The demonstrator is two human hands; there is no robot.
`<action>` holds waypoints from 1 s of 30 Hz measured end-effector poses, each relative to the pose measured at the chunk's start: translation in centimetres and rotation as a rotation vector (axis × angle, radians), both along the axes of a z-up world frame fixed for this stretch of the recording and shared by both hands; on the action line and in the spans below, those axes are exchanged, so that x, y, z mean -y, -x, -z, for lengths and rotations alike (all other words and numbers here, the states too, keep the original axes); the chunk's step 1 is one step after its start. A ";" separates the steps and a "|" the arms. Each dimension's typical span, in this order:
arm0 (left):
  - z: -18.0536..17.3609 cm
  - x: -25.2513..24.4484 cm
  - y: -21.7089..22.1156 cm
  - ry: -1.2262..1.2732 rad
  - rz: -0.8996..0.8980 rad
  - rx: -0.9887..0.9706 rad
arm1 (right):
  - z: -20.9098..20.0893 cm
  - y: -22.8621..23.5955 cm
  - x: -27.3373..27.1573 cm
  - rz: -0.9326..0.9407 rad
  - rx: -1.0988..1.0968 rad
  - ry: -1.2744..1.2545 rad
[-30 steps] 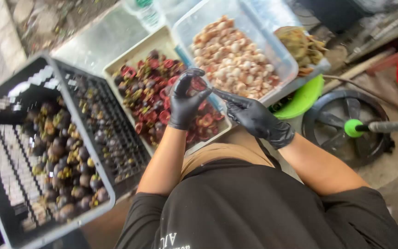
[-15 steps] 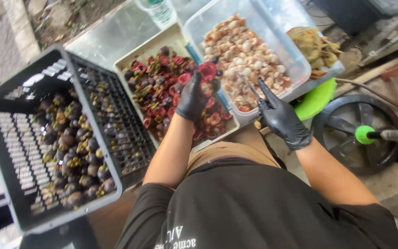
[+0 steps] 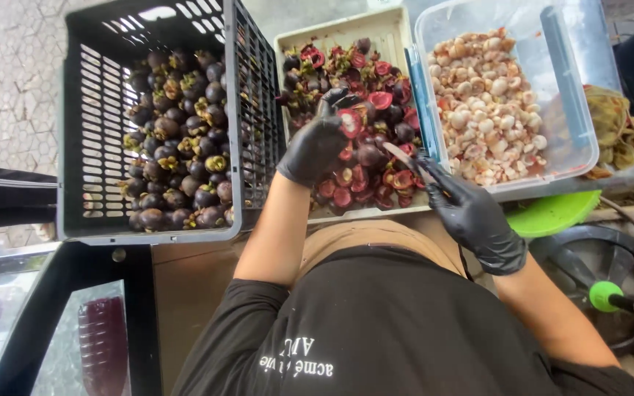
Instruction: Peeling mangosteens with a small knife and placing the fruit segments into a plastic container.
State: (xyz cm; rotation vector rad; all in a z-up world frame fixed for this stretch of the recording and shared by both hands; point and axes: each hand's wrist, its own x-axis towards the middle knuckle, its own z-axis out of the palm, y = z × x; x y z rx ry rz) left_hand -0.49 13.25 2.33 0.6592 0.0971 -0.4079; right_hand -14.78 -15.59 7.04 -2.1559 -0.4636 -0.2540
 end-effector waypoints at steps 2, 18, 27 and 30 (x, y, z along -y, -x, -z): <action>-1.4 0.7 1.1 -0.088 0.157 0.259 | -2.8 0.0 -1.3 -0.007 -0.180 0.057; 1.3 6.1 4.4 -0.072 -0.064 0.485 | -6.6 1.0 -1.8 0.026 -0.113 0.147; -2.9 8.1 5.3 0.400 0.196 0.191 | -6.4 0.5 -0.4 0.007 -0.148 0.188; -2.0 7.8 4.5 0.381 0.242 0.076 | -5.8 0.3 0.7 0.001 -0.204 0.124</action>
